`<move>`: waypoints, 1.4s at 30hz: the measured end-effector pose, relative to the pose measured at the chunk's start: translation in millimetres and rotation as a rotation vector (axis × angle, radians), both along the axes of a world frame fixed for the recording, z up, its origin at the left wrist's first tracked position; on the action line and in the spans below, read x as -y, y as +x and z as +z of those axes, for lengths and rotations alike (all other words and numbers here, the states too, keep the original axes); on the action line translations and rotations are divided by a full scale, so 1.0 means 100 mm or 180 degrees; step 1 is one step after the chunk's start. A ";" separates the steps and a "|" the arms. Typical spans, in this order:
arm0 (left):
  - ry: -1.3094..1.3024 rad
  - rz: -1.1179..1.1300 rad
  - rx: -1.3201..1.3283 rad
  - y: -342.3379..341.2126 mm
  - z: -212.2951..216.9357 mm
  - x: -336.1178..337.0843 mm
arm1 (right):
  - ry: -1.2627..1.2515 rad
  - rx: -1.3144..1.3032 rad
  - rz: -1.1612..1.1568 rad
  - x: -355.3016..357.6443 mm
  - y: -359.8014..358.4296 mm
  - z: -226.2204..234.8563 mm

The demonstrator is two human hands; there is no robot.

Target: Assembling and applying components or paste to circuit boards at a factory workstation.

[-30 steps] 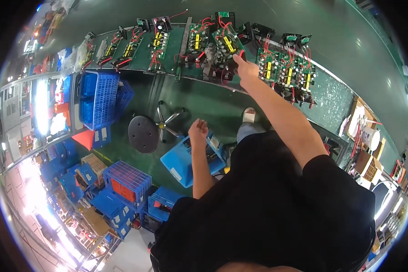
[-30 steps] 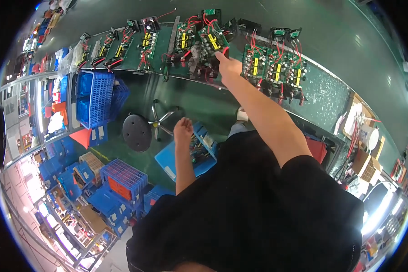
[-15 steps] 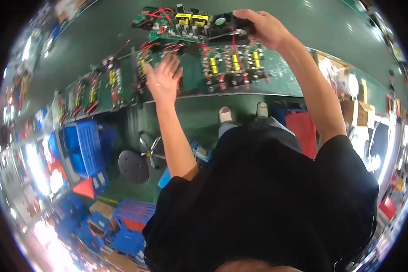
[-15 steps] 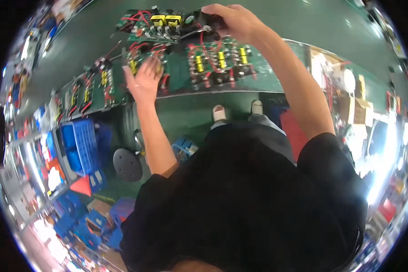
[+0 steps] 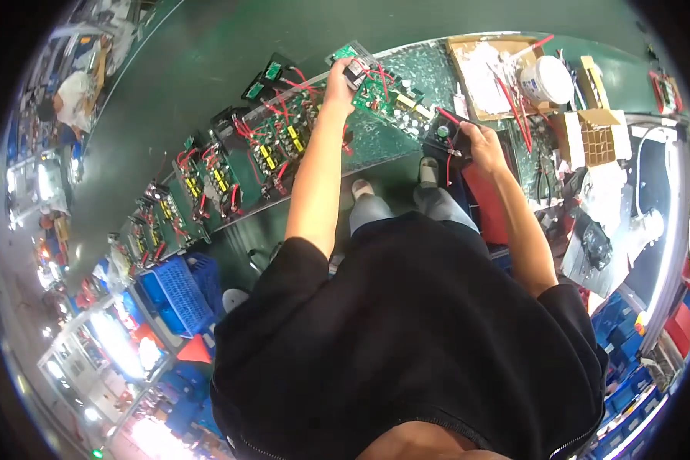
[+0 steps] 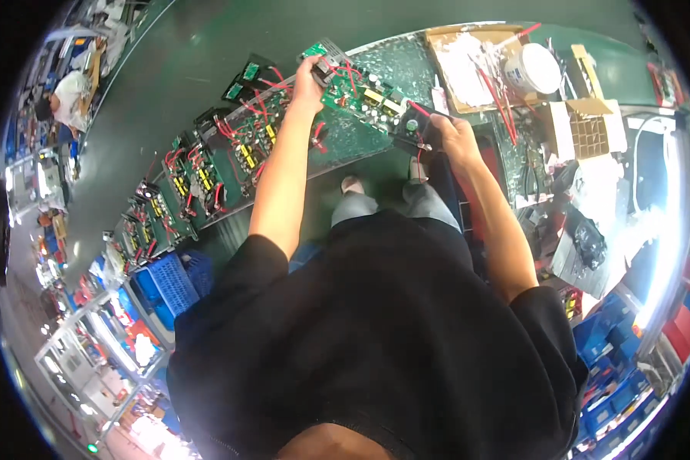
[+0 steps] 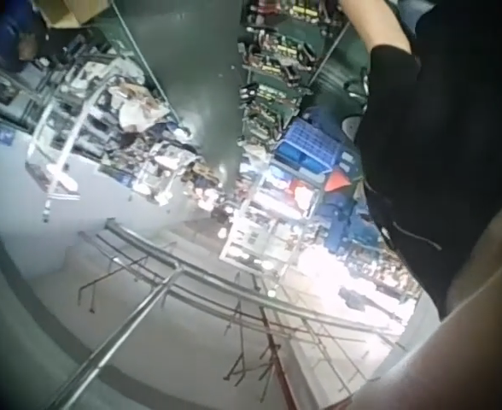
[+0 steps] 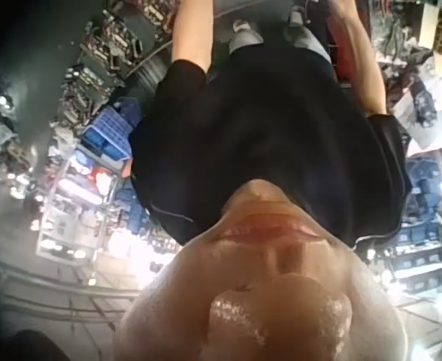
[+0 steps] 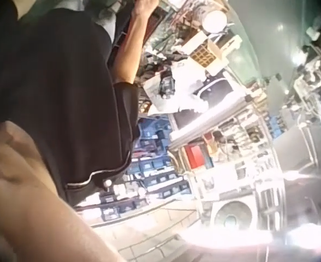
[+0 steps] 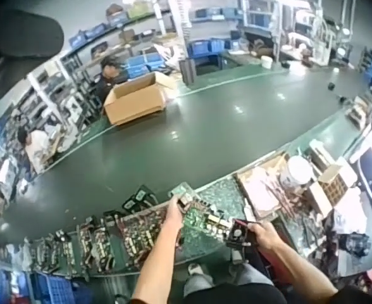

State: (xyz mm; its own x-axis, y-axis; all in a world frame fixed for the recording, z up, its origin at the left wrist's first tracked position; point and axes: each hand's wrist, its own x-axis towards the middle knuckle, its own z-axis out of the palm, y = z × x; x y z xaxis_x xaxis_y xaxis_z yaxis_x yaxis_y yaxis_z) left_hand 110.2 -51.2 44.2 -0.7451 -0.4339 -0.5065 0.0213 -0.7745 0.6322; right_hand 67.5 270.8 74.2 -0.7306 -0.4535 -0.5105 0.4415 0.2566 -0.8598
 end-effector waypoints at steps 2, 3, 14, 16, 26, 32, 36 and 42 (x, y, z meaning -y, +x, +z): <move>-0.0041 -0.0536 0.0345 -0.14 -0.36 0.07 | 0.0205 0.0022 -0.0142 -0.01 -0.03 -0.22; -0.0339 -0.0749 0.0788 -0.19 -0.44 0.06 | 0.0458 -0.0118 -0.0044 -0.03 -0.06 -0.32; -0.6615 -0.2786 -0.1050 -0.20 0.07 -0.08 | 0.2393 -0.2809 -0.0413 0.35 0.14 -0.51; -0.7328 -0.3428 -0.1225 -0.05 -0.01 -0.19 | 0.2530 -0.3599 -0.0362 0.60 0.25 -0.30; -0.6700 -0.3587 -0.1216 -0.09 -0.31 -0.20 | 0.2374 -0.3191 0.1641 1.06 0.18 -0.58; -0.6464 -0.3553 -0.1196 -0.08 -0.36 -0.19 | 0.2331 -0.3214 0.1476 1.09 0.21 -0.58; -0.6512 -0.3494 -0.1206 -0.09 -0.38 -0.19 | 0.2327 -0.3304 0.1360 1.10 0.22 -0.57; -0.6539 -0.3421 -0.1221 -0.07 -0.38 -0.20 | 0.2338 -0.3132 0.1348 1.10 0.21 -0.59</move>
State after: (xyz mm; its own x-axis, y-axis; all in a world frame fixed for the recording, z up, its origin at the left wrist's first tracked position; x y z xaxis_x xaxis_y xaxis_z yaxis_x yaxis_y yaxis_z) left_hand 103.3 -31.4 6.2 -0.8853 0.4581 0.0799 0.4527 0.8098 0.3732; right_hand 88.7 160.4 14.8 -0.8081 -0.5847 -0.0710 -0.5218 0.7666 -0.3742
